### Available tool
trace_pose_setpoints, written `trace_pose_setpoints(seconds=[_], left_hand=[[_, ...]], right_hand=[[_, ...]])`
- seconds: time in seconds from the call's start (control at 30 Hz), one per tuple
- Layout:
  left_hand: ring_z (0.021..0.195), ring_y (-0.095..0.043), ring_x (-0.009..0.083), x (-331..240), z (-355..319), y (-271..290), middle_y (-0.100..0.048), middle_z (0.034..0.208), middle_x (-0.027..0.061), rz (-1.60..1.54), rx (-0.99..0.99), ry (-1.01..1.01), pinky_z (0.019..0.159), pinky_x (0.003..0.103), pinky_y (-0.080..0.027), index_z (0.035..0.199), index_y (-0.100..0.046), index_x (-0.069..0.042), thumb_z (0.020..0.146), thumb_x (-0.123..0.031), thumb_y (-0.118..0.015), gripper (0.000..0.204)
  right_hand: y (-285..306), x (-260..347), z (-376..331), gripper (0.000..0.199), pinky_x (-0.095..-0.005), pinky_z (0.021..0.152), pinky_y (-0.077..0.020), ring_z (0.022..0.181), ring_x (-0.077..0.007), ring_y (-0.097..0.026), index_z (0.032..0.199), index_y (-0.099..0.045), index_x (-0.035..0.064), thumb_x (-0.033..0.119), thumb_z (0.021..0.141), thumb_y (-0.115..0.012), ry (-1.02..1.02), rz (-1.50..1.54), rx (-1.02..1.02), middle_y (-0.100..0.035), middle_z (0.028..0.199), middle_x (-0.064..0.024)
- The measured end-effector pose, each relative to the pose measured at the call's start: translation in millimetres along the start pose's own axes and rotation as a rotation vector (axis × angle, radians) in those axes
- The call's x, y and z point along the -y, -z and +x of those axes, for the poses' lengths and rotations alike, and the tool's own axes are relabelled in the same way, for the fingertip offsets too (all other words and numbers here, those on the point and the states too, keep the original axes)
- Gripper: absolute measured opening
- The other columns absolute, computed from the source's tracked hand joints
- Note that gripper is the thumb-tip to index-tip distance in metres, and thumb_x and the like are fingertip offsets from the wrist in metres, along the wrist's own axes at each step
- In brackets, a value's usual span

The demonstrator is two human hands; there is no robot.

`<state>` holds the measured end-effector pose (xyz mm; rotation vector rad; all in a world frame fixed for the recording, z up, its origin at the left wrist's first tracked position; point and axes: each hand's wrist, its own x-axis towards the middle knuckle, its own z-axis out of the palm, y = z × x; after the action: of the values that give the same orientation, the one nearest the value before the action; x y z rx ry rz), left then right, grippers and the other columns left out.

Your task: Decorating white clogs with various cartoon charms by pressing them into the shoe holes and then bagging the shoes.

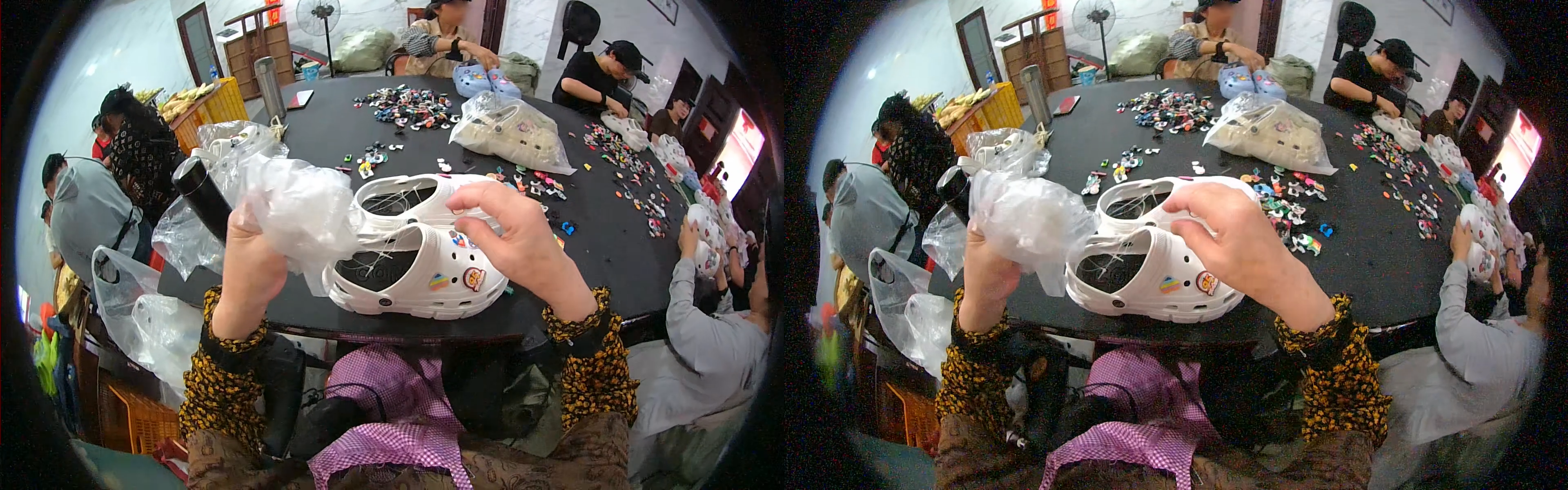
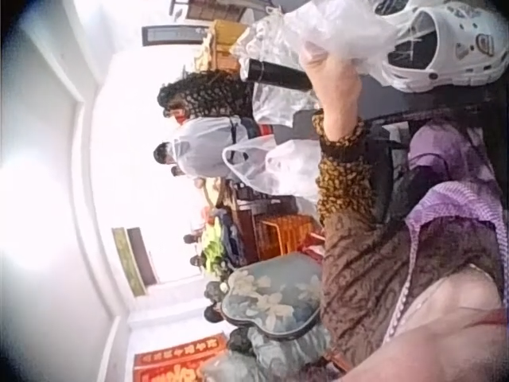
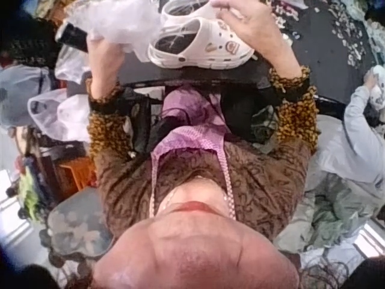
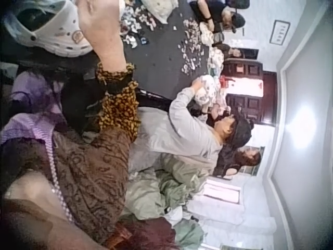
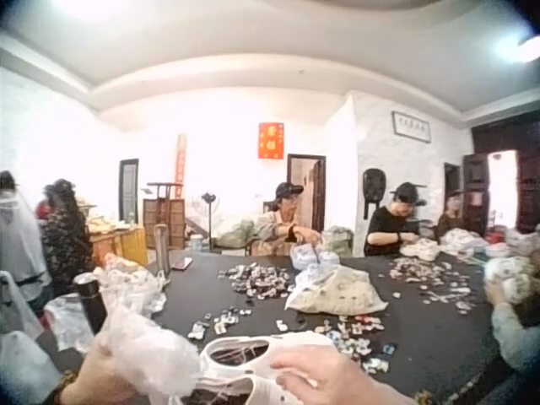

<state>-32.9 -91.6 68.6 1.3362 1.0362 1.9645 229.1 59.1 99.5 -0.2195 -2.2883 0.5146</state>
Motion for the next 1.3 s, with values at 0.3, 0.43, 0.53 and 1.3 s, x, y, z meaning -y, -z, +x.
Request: trace_pose_setpoints(seconds=[0.3, 0.43, 0.53, 1.3], left_hand=[[0.089, -0.063, 0.0198, -20.8, -2.6, -15.5, -0.065, 0.105, 0.0113, 0.605, 0.479, 0.0, 0.081, 0.031, -0.05, 0.105, -0.062, 0.0, 0.071, -0.004, -0.071, 0.035], [0.087, -0.063, 0.0205, -18.8, -7.4, -38.2, -0.066, 0.096, 0.0114, 0.572, 0.674, 0.162, 0.079, 0.031, -0.05, 0.099, -0.063, 0.0, 0.071, 0.0, -0.068, 0.028], [0.087, -0.063, 0.0238, -15.0, -2.3, -30.4, -0.065, 0.093, 0.0142, 0.835, 0.527, 0.105, 0.078, 0.032, -0.049, 0.097, -0.062, 0.0, 0.071, 0.002, -0.066, 0.027], [0.099, -0.059, 0.0367, -25.9, -10.6, -38.5, -0.061, 0.107, 0.0177, 0.906, 0.912, 0.152, 0.084, 0.04, -0.049, 0.106, -0.059, 0.003, 0.065, 0.003, -0.058, 0.041]], right_hand=[[-11.6, -1.7, -12.0, 0.015, -0.0367, 0.083, -0.0455, 0.088, -0.0286, -0.061, 0.097, -0.065, 0.0022, 0.003, 0.082, -0.061, 0.049, -0.126, 0.132, -0.066, 0.095, -0.0116], [-20.7, -11.7, -14.0, 0.016, -0.0368, 0.083, -0.0459, 0.089, -0.0279, -0.061, 0.097, -0.065, 0.002, 0.003, 0.082, -0.061, 0.018, -0.026, 0.131, -0.066, 0.095, -0.0122], [-23.4, -13.0, -12.6, 0.016, -0.0364, 0.082, -0.0468, 0.09, -0.0277, -0.061, 0.098, -0.065, 0.0021, 0.003, 0.081, -0.061, 0.02, -0.021, 0.138, -0.066, 0.097, -0.0129], [-22.6, 7.3, 8.3, 0.021, -0.0386, 0.079, -0.0483, 0.091, -0.0312, -0.061, 0.104, -0.061, -0.0005, 0.001, 0.083, -0.057, 0.052, 0.05, 0.047, -0.064, 0.096, -0.0172]])
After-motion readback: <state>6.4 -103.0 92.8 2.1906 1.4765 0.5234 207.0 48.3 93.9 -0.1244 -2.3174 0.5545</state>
